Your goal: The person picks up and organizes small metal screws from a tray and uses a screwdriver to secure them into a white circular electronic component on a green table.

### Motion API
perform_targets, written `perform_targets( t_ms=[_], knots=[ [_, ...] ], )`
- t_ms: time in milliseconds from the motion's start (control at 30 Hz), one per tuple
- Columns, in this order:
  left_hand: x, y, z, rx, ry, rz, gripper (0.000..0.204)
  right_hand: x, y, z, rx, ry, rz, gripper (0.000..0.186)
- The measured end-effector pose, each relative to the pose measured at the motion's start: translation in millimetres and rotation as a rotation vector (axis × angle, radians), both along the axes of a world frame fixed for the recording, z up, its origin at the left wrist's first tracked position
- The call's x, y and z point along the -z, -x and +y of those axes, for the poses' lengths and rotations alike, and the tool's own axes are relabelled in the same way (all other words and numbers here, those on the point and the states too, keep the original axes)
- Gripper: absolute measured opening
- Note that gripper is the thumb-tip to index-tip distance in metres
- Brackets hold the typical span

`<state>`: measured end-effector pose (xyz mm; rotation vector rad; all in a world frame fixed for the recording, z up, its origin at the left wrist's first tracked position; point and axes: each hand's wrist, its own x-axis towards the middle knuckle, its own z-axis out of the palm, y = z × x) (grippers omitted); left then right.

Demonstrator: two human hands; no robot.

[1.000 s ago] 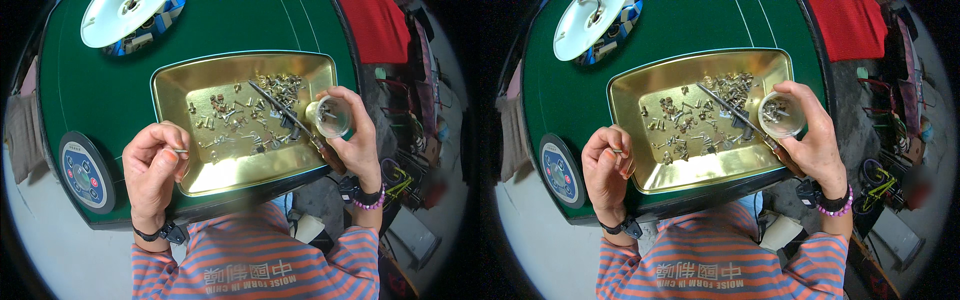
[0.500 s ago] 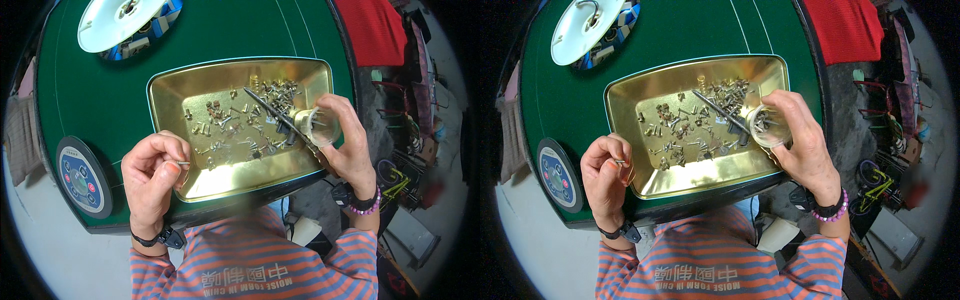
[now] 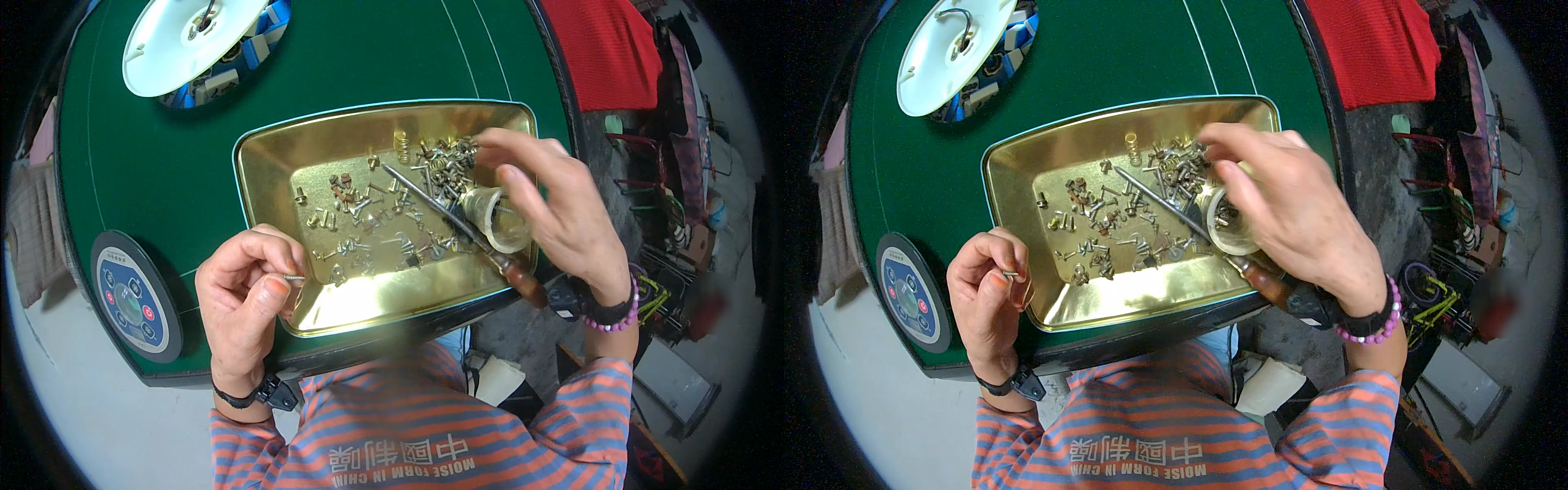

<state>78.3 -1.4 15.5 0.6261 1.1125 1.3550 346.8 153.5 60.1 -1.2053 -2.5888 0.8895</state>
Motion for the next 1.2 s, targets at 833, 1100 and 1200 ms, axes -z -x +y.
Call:
perform_targets(
  t_ms=[833, 1100, 1200],
  knots=[
    [-1, -1, -1, -0.015, 0.021, 0.008, 0.026, 9, 17, 51, -0.215, 0.105, -0.114, 0.013],
    [0, 0, -1, -0.026, 0.031, 0.01, 0.026, 20, 27, 65, -0.479, -0.142, -0.128, 0.011],
    [-1, -1, -1, -0.034, 0.04, 0.006, 0.027, 6, 14, 75, -0.309, -0.177, -0.121, 0.009]
  ],
)
